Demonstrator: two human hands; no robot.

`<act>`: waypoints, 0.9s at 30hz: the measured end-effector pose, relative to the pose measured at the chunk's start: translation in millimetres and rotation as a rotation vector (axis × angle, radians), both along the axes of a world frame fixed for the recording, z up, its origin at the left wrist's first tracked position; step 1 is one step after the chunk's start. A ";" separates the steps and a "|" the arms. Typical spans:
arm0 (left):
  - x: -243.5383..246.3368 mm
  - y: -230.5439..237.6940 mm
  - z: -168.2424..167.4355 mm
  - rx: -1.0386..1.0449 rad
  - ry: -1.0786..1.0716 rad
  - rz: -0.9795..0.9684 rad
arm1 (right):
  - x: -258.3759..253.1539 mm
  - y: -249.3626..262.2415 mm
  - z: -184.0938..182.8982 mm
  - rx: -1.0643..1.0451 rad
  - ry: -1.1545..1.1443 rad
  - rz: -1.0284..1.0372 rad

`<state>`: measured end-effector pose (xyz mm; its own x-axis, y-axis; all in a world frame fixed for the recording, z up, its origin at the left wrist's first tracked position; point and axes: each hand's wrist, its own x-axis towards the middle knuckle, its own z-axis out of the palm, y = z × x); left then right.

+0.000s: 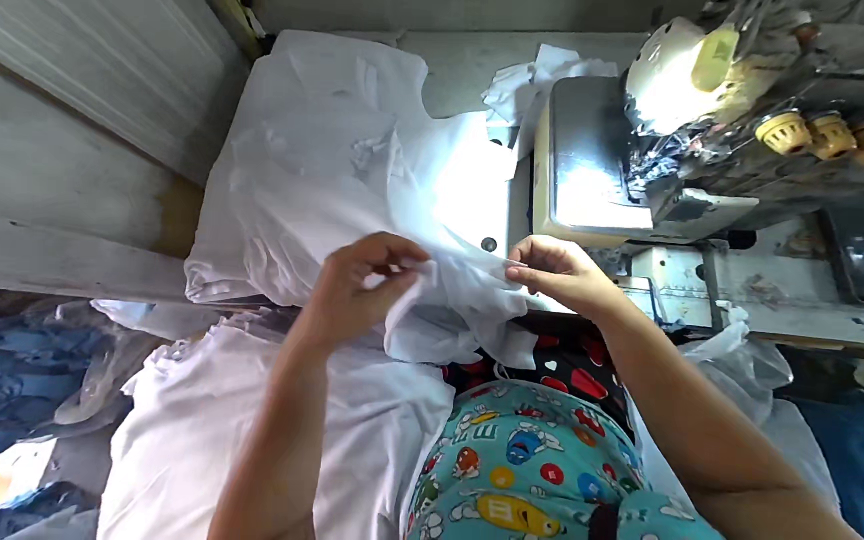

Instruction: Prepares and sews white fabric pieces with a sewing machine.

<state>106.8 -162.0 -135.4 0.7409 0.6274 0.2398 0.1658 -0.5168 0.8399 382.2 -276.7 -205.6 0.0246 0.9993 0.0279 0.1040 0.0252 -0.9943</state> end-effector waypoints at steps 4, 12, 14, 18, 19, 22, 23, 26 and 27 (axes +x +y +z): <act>40.8 5.2 -11.7 0.145 0.078 -0.145 | -0.7 -8.3 4.5 -0.036 0.155 -0.188; 60.7 0.5 10.6 0.447 0.138 -0.207 | -19.6 -9.3 28.2 0.029 0.387 -0.223; 70.7 -12.3 15.9 0.392 0.100 -0.258 | -25.1 -7.9 32.3 0.129 0.385 -0.172; 86.8 -21.0 23.1 0.283 0.097 -0.058 | -35.7 -6.7 33.9 0.258 0.313 -0.138; 87.9 -20.1 24.6 0.270 0.139 -0.027 | -37.4 -6.3 32.5 0.282 0.291 -0.153; 87.2 -17.3 24.6 0.213 0.208 -0.036 | -48.1 -7.0 24.4 0.324 0.256 -0.216; 86.3 -15.9 23.3 0.203 0.202 -0.037 | -53.3 -8.0 20.8 0.337 0.254 -0.216; 80.4 -13.3 22.7 0.177 0.157 -0.016 | -70.5 -8.8 11.0 0.332 0.272 -0.197; 78.2 -13.2 24.0 0.180 0.144 -0.013 | -74.5 -8.7 9.3 0.307 0.273 -0.188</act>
